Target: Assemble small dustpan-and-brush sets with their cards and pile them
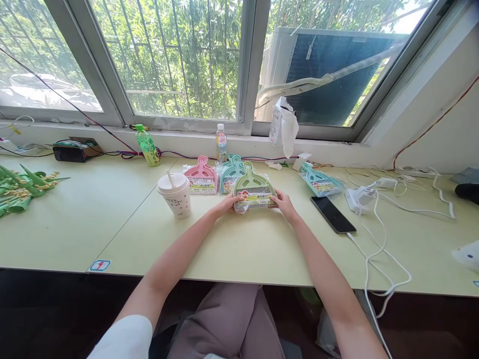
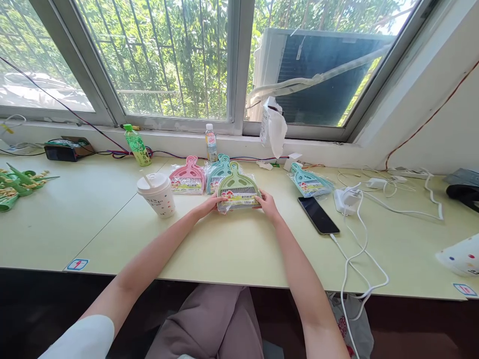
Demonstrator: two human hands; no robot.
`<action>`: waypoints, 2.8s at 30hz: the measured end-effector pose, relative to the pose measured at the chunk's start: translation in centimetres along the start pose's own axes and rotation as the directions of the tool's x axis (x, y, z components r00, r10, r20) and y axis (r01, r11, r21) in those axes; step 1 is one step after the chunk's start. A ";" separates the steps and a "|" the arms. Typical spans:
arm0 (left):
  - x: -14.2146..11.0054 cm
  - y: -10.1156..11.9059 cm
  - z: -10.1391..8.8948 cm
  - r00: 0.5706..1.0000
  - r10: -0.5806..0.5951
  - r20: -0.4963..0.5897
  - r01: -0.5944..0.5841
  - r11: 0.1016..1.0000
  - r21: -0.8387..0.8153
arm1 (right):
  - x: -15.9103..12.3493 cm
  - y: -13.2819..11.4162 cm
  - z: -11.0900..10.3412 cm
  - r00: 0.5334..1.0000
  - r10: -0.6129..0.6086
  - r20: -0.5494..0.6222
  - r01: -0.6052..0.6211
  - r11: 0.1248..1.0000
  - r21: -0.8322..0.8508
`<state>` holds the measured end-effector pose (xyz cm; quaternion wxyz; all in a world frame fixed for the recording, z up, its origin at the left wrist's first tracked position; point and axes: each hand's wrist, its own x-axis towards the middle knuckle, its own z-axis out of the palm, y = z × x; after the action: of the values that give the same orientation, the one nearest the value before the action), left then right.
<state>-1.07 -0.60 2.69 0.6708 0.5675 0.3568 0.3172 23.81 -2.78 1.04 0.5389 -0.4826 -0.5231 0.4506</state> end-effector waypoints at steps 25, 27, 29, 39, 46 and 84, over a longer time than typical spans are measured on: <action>0.6 -1.5 0.6 0.802 0.451 -0.393 -0.331 0.882 0.337 | -0.3 -0.3 0.3 0.995 0.074 -0.070 -0.078 0.996 -0.048; 0.7 -1.7 0.6 0.796 0.465 -0.387 -0.330 0.870 0.367 | -0.5 -0.4 0.4 0.996 0.064 -0.061 -0.068 0.996 -0.060; 0.8 -1.8 0.6 0.801 0.465 -0.377 -0.312 0.862 0.400 | -0.4 -0.3 0.3 0.996 0.066 -0.058 -0.069 0.996 -0.057; -1.0 1.2 -3.7 0.759 0.638 0.128 -0.401 0.304 0.864 | 1.3 1.7 -2.4 0.929 0.098 -0.358 -0.040 0.986 0.164; 0.6 -0.6 -6.2 0.721 0.671 -0.173 -0.078 0.326 0.942 | 1.3 1.8 -3.2 0.931 0.154 -0.329 -0.083 0.972 0.220; 1.8 -1.6 -3.2 0.757 0.606 0.245 -0.092 -0.272 0.958 | 5.6 3.0 7.5 0.881 -0.358 -0.309 0.056 0.728 -0.683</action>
<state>-2.68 2.38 0.61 -0.1895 0.8755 0.3856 0.2212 16.65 3.48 -1.27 0.4825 -0.6622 -0.5703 0.0587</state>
